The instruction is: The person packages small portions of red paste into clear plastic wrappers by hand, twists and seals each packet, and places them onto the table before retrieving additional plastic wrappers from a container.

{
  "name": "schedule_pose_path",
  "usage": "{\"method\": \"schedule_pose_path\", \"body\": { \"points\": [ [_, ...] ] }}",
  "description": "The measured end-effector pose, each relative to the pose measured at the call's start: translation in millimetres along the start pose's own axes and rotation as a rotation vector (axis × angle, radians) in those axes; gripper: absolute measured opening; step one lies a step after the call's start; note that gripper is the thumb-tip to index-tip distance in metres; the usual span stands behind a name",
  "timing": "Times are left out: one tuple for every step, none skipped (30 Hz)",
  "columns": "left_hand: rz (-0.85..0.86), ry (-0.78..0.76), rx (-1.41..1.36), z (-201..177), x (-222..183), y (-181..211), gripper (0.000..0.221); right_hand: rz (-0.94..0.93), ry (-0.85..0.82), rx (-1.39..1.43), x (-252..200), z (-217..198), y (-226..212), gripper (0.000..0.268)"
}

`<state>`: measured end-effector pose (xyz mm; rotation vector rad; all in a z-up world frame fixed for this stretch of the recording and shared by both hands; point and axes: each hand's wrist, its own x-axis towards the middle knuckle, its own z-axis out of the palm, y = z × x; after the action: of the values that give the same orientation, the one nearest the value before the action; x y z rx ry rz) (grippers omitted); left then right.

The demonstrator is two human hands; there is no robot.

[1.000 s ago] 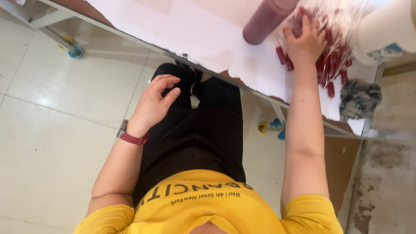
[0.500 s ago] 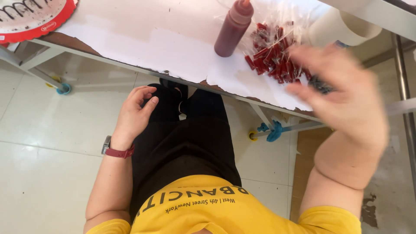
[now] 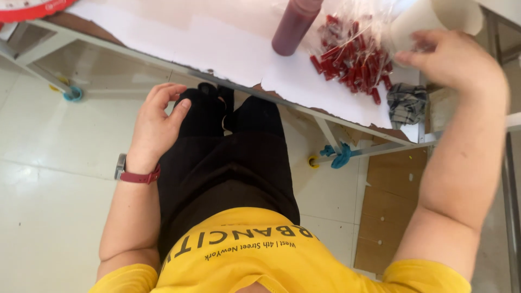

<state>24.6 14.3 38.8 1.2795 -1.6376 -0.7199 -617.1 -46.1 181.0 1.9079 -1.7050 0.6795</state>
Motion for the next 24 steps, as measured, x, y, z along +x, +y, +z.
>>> {"method": "schedule_pose_path", "body": {
  "points": [
    [0.042,0.007,0.017,-1,-1,-1,0.027,0.004,-0.026,-0.023,-2,35,28,0.061],
    [0.084,0.013,0.035,-3,-3,0,0.027,0.009,-0.055,-0.047,-8,68,52,0.062],
    [0.063,0.020,0.039,-5,-2,0,0.026,0.002,-0.065,-0.066,-4,95,67,0.063],
    [0.042,0.027,0.043,-7,-2,1,0.026,-0.010,-0.073,-0.086,1,112,68,0.064],
    [0.023,0.035,0.044,-8,0,2,0.026,-0.021,-0.062,-0.101,3,125,73,0.064],
    [-0.011,0.040,0.049,-8,1,1,0.027,-0.029,-0.051,-0.112,3,136,78,0.065],
    [-0.044,0.042,0.053,-7,3,0,0.027,-0.050,-0.024,-0.128,1,144,83,0.066],
    [-0.077,0.044,0.056,-5,5,-2,0.027,0.049,-0.010,-0.056,-8,152,89,0.057],
    [-0.089,0.033,0.055,-1,6,-4,0.027,0.158,0.000,0.016,-18,159,90,0.048],
    [-0.101,0.023,0.054,4,8,-8,0.027,0.119,0.005,-0.038,-13,166,90,0.041],
    [-0.114,-0.006,0.051,8,9,-11,0.027,0.094,0.002,-0.099,-20,166,90,0.033],
    [-0.109,-0.009,0.053,10,8,-13,0.027,0.069,-0.002,-0.160,-26,167,90,0.027],
    [-0.097,-0.018,0.051,14,8,-16,0.028,0.013,0.037,-0.192,-36,163,92,0.024],
    [-0.086,-0.027,0.048,18,9,-18,0.028,-0.044,0.074,-0.222,-48,159,92,0.021],
    [-0.091,-0.034,0.049,19,10,-19,0.028,-0.090,0.091,-0.235,-57,153,91,0.019],
    [-0.096,-0.042,0.049,19,11,-20,0.027,-0.135,0.109,-0.248,-67,145,86,0.018],
    [-0.101,-0.050,0.048,21,10,-18,0.027,-0.187,0.132,-0.264,-72,127,70,0.017],
    [-0.118,-0.057,0.025,21,7,-15,0.026,-0.240,0.157,-0.274,-78,109,50,0.016],
    [-0.127,-0.061,0.000,22,7,-10,0.026,-0.305,0.191,-0.290,-80,89,29,0.015],
    [-0.137,-0.064,-0.026,23,8,-3,0.025,-0.351,0.219,-0.290,-84,68,5,0.015],
    [-0.073,-0.052,-0.053,23,7,6,0.024,-0.397,0.236,-0.272,-88,49,-19,0.015],
    [-0.009,-0.041,-0.082,24,5,17,0.022,-0.424,0.244,-0.253,-95,27,-43,0.016],
    [0.052,-0.023,-0.106,24,2,29,0.021,-0.438,0.243,-0.219,-100,11,-68,0.017],
    [0.112,-0.027,-0.108,23,-1,44,0.020,-0.453,0.230,-0.134,-104,-4,-91,0.015]
  ]
}}
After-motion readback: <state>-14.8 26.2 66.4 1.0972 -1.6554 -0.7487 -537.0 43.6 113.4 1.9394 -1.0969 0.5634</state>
